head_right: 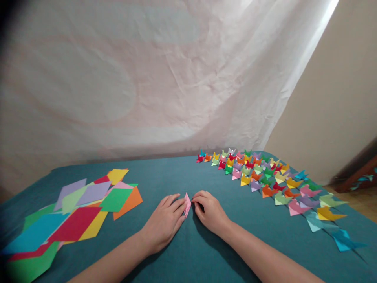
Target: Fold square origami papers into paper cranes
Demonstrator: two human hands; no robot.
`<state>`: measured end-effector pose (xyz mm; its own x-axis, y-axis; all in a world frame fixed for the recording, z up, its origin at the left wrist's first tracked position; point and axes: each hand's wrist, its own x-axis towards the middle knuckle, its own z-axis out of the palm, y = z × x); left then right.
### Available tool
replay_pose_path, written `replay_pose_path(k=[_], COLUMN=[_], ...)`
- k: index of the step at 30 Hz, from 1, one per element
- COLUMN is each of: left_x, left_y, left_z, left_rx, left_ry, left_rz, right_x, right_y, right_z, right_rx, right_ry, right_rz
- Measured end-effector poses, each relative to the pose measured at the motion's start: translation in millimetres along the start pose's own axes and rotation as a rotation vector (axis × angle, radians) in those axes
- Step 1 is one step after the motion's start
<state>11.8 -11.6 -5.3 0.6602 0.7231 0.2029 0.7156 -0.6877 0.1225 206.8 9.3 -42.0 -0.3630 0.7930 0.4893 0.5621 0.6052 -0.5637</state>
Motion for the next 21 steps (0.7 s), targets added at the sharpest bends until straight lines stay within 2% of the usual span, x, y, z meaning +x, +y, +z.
replay_pose_path(k=[13,21], left_x=[-4.3,-3.6], left_y=[2.3,0.6], left_z=[7.4,-0.2], left_rx=[0.003,0.020], left_ry=[-0.029,-0.015], left_rz=[-0.012,0.000], right_x=[-4.3,-4.8], right_y=[-10.0,-9.9], right_z=[-2.4,-0.1], right_rx=[-0.138,-0.163], right_ry=[-0.088,-0.092], right_rz=[-0.031,-0.031])
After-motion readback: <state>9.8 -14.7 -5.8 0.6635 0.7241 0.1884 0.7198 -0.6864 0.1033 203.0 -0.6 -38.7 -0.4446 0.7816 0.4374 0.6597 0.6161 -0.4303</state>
